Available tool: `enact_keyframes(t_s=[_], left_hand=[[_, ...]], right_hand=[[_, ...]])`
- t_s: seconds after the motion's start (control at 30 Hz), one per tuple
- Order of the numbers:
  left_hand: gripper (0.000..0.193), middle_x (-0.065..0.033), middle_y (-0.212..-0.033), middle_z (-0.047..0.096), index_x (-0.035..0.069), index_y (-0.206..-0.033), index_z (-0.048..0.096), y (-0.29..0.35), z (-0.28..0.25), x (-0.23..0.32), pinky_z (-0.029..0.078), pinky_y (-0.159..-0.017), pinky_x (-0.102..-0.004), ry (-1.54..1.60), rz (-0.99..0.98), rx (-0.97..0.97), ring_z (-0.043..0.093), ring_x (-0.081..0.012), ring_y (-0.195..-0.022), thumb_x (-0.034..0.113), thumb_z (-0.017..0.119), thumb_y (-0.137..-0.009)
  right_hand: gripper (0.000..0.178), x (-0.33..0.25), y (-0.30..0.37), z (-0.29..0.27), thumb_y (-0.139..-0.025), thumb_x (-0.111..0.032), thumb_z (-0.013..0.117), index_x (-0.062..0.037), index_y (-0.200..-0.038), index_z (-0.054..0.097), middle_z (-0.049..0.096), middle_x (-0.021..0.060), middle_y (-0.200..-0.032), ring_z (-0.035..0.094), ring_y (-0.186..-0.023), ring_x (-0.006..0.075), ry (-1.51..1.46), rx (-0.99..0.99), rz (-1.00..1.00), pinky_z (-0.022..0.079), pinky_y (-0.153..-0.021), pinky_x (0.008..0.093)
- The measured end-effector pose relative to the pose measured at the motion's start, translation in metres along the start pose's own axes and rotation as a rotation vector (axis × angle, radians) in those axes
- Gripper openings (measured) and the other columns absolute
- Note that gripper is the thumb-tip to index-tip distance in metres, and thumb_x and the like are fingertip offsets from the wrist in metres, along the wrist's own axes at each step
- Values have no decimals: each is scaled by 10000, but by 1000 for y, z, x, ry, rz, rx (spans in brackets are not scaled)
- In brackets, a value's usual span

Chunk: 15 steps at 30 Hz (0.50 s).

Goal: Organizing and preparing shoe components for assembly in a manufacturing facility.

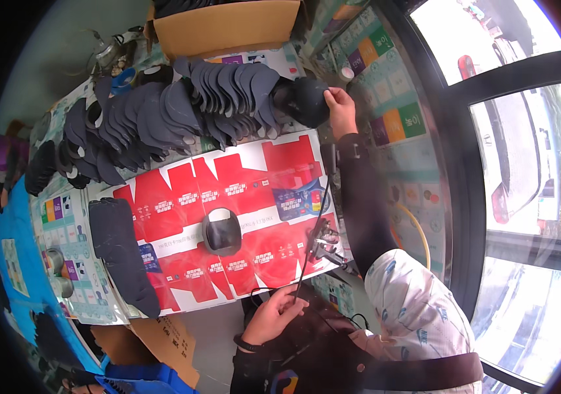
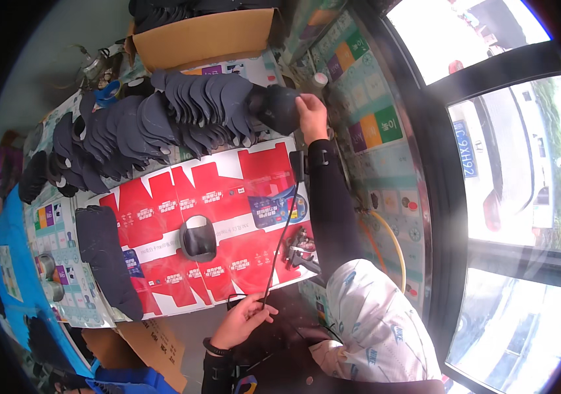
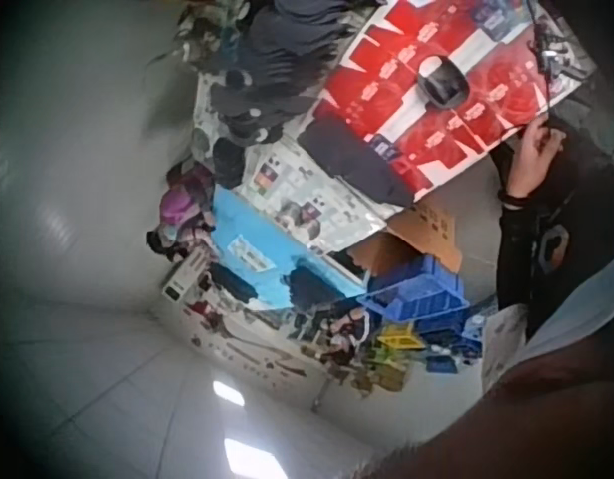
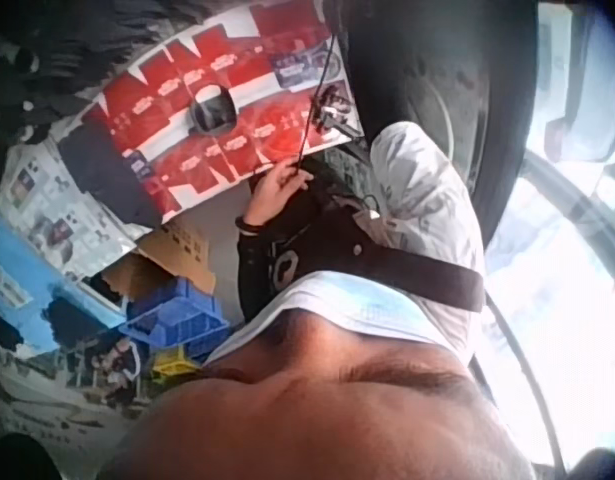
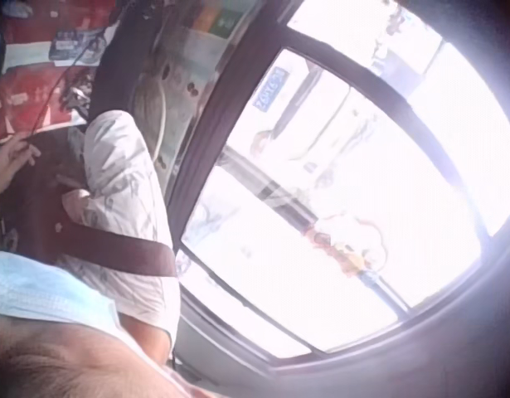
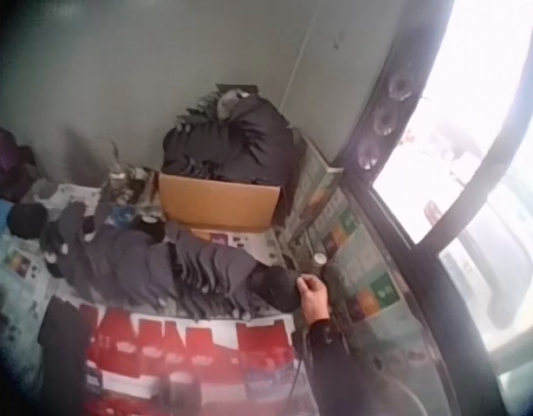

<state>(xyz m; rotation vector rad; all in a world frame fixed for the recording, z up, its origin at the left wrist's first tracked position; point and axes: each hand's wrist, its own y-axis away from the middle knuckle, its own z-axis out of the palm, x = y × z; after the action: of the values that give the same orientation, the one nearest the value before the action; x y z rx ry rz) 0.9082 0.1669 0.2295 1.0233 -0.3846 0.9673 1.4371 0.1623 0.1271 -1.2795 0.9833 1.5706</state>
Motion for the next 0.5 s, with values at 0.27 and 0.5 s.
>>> enact_keyframes(t_s=[0.27,0.5], left_hand=[[483,-118,-1218,711,1,-1513,411,-6,-1,11,516,-942,-304,-1,-26,-15,690,-168,-1011,144,593,-1089],[496,-74,-1229,686,22,-1518,437,-15,-4,14,510,-938,-278,-39,16,53,657,-126,-1062,95,625,-1065]], right_hand=[[613,15,38,47,-715,-229,917,-63,-1228,625,570,176,-1336,549,-1239,418,1212,-154,-487,507,-1001,485],[1115,-11,-5,71,-583,-295,922,-71,-1549,412,378,234,-1571,344,-1481,451,1499,-358,-588,357,-1173,574]])
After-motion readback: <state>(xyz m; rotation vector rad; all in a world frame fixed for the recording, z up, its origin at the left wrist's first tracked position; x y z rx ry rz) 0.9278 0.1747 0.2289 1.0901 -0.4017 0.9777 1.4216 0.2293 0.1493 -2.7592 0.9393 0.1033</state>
